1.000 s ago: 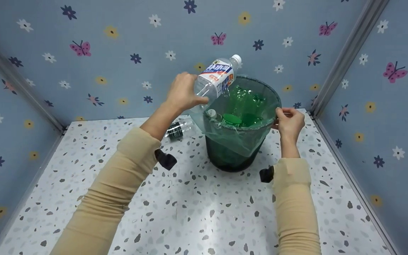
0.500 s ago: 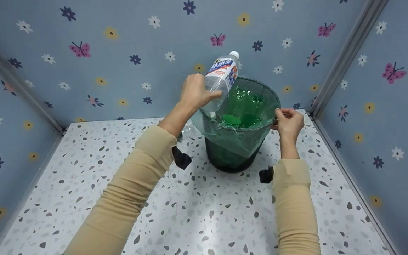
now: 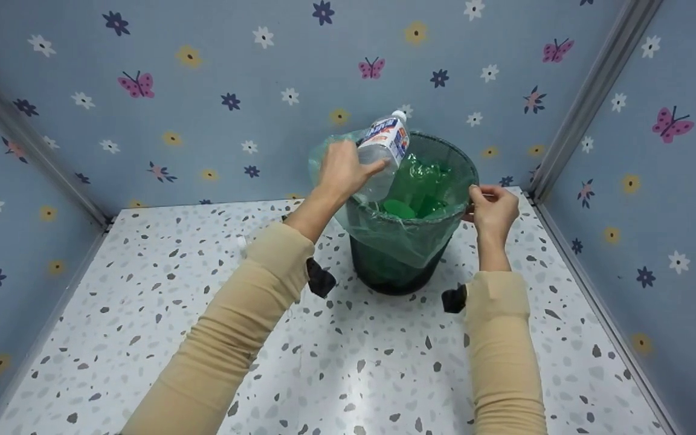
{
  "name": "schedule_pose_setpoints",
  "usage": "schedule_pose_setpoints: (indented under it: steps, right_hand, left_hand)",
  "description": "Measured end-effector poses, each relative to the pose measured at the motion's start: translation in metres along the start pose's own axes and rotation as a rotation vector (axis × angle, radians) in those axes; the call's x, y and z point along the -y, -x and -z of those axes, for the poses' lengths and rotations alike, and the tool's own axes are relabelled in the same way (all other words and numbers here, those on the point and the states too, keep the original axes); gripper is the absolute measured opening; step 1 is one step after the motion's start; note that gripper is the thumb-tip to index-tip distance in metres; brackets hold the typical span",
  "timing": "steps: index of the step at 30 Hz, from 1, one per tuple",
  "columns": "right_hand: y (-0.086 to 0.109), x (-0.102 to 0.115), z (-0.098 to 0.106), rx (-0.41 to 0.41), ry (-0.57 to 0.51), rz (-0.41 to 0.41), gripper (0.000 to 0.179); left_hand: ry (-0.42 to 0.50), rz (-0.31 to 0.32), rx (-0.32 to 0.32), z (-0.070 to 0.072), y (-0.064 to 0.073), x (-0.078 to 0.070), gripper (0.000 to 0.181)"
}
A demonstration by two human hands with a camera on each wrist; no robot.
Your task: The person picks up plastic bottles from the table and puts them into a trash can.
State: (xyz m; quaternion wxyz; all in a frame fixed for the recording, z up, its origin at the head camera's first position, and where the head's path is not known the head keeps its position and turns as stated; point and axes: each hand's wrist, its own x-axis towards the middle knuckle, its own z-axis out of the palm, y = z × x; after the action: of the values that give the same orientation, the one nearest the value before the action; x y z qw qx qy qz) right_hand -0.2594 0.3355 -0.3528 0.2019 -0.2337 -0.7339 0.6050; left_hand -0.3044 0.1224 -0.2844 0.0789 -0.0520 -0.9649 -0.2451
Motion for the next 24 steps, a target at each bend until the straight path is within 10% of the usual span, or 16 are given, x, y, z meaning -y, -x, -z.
schedule_pose_setpoints:
  steps: [10, 24]
  right_hand:
    - [0.000, 0.001, 0.003, 0.026, 0.002, -0.031, 0.015]
    - [0.000, -0.001, 0.001, 0.014, 0.014, -0.009, 0.015]
  left_hand:
    - [0.024, -0.072, -0.024, 0.003, 0.007, 0.019, 0.045]
    - [0.245, -0.144, -0.232, -0.004, 0.015, 0.104, 0.034]
